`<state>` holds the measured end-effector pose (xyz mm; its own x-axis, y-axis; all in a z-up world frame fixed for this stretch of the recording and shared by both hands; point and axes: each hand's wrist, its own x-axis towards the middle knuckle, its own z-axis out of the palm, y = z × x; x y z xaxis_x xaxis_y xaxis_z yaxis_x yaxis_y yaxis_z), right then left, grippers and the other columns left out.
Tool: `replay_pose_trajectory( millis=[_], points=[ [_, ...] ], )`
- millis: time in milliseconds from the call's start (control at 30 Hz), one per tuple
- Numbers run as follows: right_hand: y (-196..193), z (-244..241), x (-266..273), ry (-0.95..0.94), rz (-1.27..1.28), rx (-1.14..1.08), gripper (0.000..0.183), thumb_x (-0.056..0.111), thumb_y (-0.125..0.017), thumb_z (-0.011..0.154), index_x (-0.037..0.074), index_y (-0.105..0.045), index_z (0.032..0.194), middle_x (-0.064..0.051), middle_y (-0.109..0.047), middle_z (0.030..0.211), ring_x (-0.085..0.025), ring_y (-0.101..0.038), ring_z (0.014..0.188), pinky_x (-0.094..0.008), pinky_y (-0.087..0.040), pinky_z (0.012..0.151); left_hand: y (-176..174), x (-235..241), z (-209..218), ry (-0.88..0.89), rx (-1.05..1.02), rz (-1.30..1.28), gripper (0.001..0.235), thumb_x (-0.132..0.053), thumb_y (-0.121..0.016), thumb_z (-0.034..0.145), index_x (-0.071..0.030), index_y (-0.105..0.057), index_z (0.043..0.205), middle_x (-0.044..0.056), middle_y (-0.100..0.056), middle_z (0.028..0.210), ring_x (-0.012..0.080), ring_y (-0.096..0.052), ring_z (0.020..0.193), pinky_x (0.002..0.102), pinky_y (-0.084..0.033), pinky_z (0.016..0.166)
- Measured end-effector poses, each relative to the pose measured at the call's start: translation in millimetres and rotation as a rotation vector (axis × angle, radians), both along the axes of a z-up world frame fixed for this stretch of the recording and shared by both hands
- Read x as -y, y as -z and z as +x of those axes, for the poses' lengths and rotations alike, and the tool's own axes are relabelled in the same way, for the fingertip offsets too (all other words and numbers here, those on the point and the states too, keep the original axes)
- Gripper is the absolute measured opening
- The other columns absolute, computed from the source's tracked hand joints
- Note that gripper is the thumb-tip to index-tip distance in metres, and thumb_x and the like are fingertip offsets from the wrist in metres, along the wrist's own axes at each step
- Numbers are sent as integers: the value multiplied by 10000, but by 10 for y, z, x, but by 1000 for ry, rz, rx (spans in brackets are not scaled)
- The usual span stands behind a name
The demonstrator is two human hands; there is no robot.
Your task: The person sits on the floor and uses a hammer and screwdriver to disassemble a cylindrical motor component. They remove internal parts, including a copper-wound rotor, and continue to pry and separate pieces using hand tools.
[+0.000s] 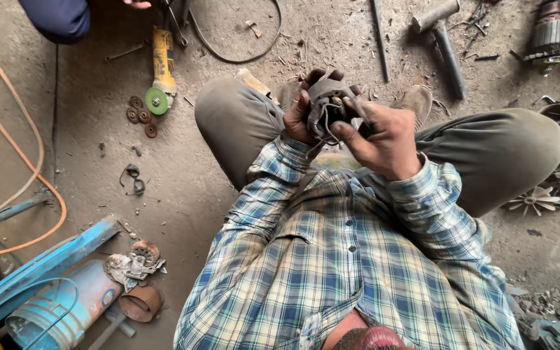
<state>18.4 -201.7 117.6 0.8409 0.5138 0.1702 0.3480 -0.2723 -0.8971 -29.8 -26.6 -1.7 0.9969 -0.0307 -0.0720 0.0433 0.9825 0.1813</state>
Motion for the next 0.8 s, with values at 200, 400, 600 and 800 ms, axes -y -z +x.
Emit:
replay_pose_trajectory(
  millis=[200, 400, 600, 800],
  points=[
    [68, 139, 295, 238, 170, -55, 54, 32, -695, 1129, -10, -715, 1101, -74, -714, 824, -98, -644, 677, -215, -497, 600, 90, -8, 70, 17, -6, -180, 435, -414, -542, 1127, -139, -546, 1464, 190, -550, 1509, 486, -537, 1394, 616, -548, 1086],
    [324, 59, 375, 154, -56, -115, 191, -8, -664, 1024, -48, -603, 1202, -41, -645, 891, -81, -607, 740, -235, -494, 682, 70, -117, 6, 81, 9, -262, 735, -621, -466, 1045, -21, -493, 1468, 250, -552, 1427, 495, -511, 1352, 617, -548, 1049],
    [281, -111, 575, 94, -6, -331, 150, -19, -657, 1060, -25, -643, 1209, -69, -658, 985, -99, -603, 771, -233, -483, 671, 216, -133, -94, 86, -174, -234, 608, -460, -520, 1089, -46, -442, 1528, 215, -558, 1408, 503, -505, 1364, 638, -566, 992],
    [-187, -252, 876, 47, -169, -236, 304, -27, -682, 967, -49, -599, 1258, -129, -670, 1037, -178, -657, 915, -320, -533, 826, 151, -212, -312, 133, -170, -227, 670, -429, -611, 1029, -89, -415, 1573, 193, -526, 1525, 509, -532, 1402, 685, -564, 1016]
  ],
)
